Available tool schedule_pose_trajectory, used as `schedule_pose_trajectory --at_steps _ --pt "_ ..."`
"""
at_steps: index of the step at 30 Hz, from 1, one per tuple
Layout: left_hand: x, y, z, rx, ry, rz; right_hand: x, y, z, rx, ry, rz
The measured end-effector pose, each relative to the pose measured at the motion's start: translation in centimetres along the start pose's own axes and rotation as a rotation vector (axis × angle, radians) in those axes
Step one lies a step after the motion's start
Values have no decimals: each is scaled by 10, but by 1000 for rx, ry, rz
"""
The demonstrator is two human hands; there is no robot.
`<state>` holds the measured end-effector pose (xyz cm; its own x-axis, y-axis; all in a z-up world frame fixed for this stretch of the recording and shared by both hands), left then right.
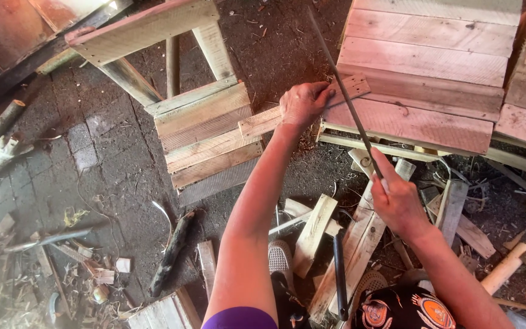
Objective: The person sits on the ground among wood scraps and assembles small wooden stool frames. They fit a wooden slat into a frame, saw a strip of wood to length with a hand saw, then position and press the cut pieces into the stool frames, moving finished frames aside.
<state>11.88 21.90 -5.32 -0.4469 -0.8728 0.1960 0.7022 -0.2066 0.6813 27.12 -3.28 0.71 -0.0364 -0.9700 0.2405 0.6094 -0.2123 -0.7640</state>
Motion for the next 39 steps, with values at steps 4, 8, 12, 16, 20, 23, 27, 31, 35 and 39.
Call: schedule_pose_trajectory --at_steps 4,8,12,16,20,23,27,31,35,39 --pt "7 9 4 -6 1 -4 -34 -22 5 45 -55 -9" --pt "12 15 8 15 13 9 -37 -23 3 6 -32 40" --pt "8 7 5 9 3 15 0 3 -2 33 76 77" --pt "6 6 3 23 9 4 3 8 -1 51 108 87" --pt "4 5 1 -36 81 -14 -15 -1 9 17 124 121" --pt "19 0 3 -26 155 57 0 6 24 -36 239 209" --pt "82 59 35 -81 407 -314 71 28 57 48 339 437" --pt "135 97 -6 16 252 -446 160 88 56 -44 410 298" --pt "175 122 -64 12 7 -417 234 126 45 -68 486 182" --pt "185 140 -120 -8 -313 -287 283 133 51 -155 562 21"
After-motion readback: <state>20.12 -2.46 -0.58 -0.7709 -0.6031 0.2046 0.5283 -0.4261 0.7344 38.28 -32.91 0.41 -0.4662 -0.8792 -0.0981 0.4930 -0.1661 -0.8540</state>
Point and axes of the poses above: each hand's wrist, its own x-axis away from the middle knuckle, its own z-axis out of the back of the hand, y = z × x, the point moved 8 cm from there along -x, towards the middle knuckle, and after that the axes turned 12 degrees about -y, right-handed, at the moved point
